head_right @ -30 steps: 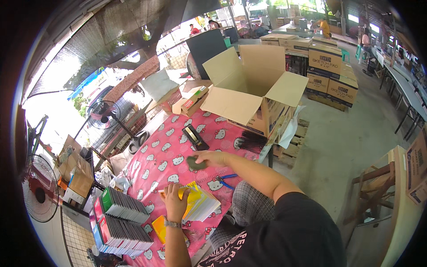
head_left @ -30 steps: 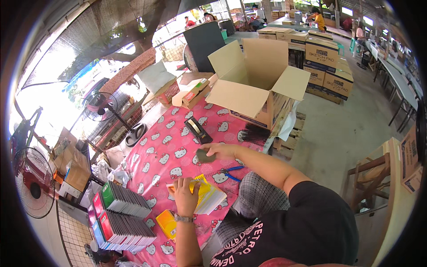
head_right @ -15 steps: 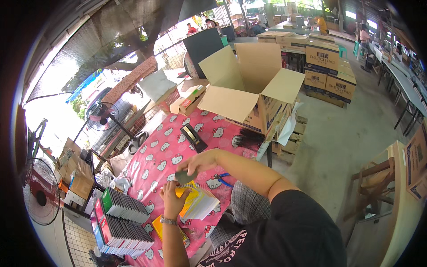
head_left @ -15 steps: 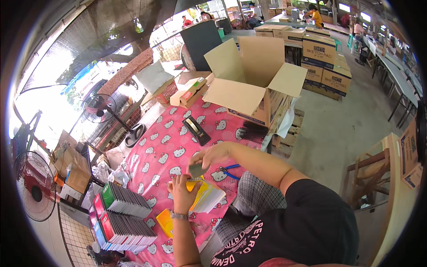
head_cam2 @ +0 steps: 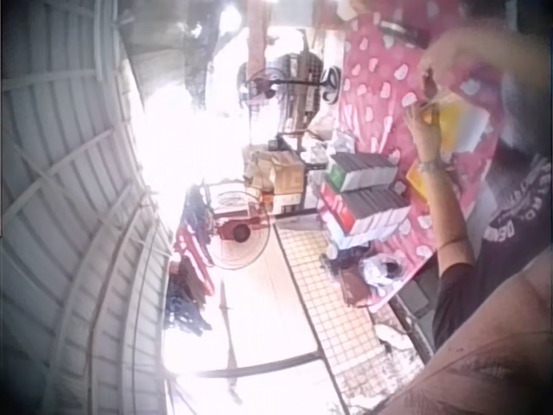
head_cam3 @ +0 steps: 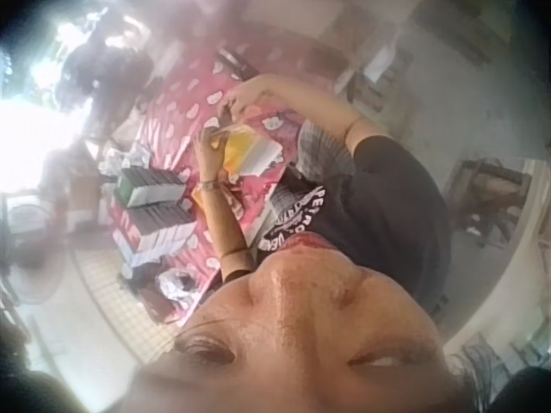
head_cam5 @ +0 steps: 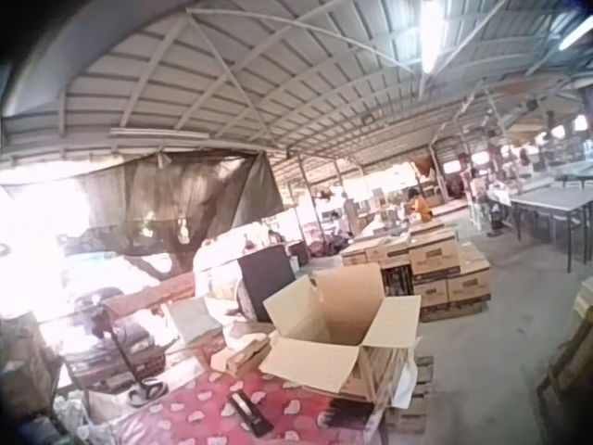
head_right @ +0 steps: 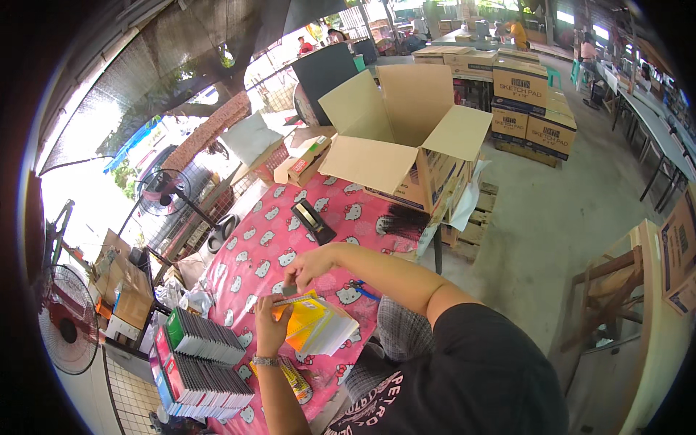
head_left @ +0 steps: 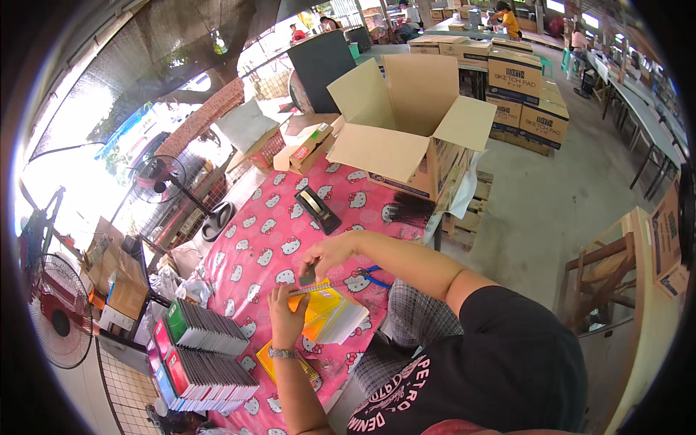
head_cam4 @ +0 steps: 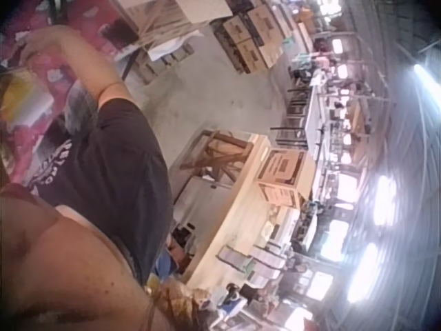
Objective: The person assembles spiral notebooks by hand by picking up yellow covers and white paper stacks, inserting a metal spiral binding through the pre-punched holes, and then placing the finished notebooks onto stacks on a table.
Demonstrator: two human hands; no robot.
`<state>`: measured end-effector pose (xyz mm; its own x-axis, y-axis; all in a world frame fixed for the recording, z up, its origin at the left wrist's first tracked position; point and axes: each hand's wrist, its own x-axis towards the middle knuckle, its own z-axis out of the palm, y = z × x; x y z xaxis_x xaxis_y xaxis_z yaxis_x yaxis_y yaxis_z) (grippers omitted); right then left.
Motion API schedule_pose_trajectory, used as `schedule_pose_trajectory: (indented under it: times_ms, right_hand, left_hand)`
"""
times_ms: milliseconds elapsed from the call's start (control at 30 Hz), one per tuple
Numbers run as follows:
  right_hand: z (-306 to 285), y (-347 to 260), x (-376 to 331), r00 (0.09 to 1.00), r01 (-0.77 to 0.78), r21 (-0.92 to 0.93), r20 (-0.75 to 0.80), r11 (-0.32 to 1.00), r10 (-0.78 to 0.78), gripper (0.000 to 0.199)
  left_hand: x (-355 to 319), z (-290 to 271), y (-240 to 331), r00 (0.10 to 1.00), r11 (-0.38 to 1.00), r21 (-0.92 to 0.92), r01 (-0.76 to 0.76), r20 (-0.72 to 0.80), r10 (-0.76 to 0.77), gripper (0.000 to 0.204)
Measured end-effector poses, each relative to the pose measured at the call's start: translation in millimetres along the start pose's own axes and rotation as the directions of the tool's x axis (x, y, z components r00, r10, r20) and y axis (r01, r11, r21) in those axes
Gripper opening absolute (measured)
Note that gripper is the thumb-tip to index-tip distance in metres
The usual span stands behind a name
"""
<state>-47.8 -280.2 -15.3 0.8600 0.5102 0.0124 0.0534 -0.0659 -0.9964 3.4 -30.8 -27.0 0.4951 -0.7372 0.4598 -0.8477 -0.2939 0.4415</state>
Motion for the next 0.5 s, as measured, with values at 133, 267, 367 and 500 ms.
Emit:
schedule_pose_trajectory:
  times_ms: [133, 267, 367, 500]
  right_hand:
    - [5.0, -0.2, 10.0, 1.0, -0.016, 0.047, 0.018, 0.999, 0.015, 0.049]
    - [8.3, 7.8, 22.2, 0.982, 0.124, 0.554, 0.048, 0.823, -0.18, 0.047]
    - [-2.4, 33.8, 30.6, 0.998, -0.051, -0.005, -0.047, 0.999, 0.051, 0.043]
    - [-49.0, 128.4, -21.0, 0.742, -0.625, -0.653, -0.668, 0.426, 0.064, 0.053]
  left_hand:
    - [-1.9, -1.9, -13.0, 1.0, 1.0, 0.024, -0.014, -0.014, 0.015, 0.032]
    - [-4.6, -6.7, -17.1, 0.988, 0.973, -0.172, 0.154, 0.043, -0.149, 0.031]
    - [-10.1, -8.0, -21.3, 0.984, 0.967, -0.183, 0.178, 0.05, -0.172, 0.03]
    - [0.7, 9.6, -19.5, 0.997, 0.984, -0.161, 0.08, -0.007, -0.082, 0.025]
